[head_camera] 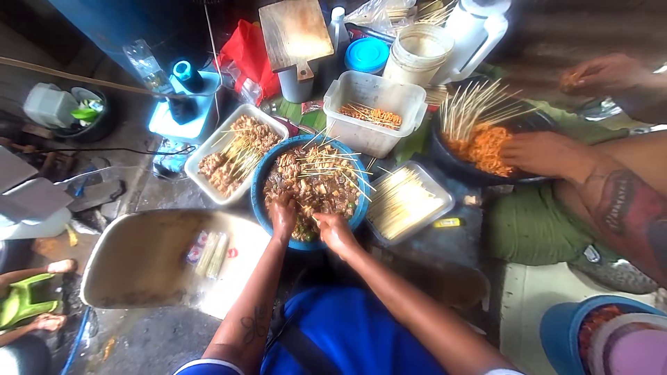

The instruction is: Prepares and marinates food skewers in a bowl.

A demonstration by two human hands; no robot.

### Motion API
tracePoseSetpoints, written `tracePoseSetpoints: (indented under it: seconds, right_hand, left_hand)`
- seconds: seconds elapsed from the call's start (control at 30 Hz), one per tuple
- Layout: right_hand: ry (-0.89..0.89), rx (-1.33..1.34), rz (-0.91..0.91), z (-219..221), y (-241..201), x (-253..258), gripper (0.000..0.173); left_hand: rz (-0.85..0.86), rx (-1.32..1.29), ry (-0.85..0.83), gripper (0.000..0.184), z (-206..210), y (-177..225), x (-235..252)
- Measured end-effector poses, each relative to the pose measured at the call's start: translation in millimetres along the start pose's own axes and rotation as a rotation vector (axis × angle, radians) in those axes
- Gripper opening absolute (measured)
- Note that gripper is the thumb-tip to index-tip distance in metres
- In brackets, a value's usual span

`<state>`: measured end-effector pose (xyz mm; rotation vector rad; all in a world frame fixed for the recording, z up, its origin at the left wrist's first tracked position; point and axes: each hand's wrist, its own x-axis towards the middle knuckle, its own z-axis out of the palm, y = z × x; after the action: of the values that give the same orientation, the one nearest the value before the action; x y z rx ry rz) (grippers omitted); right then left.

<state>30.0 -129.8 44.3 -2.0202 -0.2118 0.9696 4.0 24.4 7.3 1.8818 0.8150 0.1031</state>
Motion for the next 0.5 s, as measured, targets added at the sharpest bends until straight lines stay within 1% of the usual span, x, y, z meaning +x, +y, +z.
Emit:
tracePoseSetpoints:
  seconds: [0.1,0.17,0.23,0.27,0.33,0.37,0.43,0.5]
  right_hand:
    - [0.035,0.079,0.02,13.7,2.1,4.5,0.037]
    - [0.07,0.041,-0.019,17.3,-2.2,9.5,0.036]
    - [0.073,-0.036,-0.064,15.4,-7.3,12.3,0.036]
    - [0.067,-0.053,-0.077,13.9,-6.3,13.4,0.037]
    - [0.05,-0.054,-0.097,7.1,-1.9,17.2,0.037]
    - [0.031,-0.045,-0.097,3.8,-0.3,17.5,0.038]
    - [-0.003,-0.02,-0.081,0.6,4.0,15.6,0.038]
    - [-0.015,0.015,-0.054,-1.8,7.9,12.8,0.037]
  left_hand:
    - [0.019,0.175,0.011,0.027,-0.9,9.8,-7.7]
    - [0.045,0.232,-0.016,0.026,4.7,11.4,-13.4]
    - [0.034,0.201,-0.055,0.028,8.6,10.6,-19.0]
    - [0.028,0.115,-0.052,0.028,9.7,6.4,-19.1]
    - [-0.02,-0.236,-0.009,0.027,16.4,0.6,-17.6]
    - [-0.096,-0.46,0.02,0.025,19.8,2.6,-19.1]
    - [-0.314,-0.849,0.066,0.015,21.2,12.0,-20.5]
    - [-0.477,-1.071,0.109,0.016,18.5,16.3,-12.7]
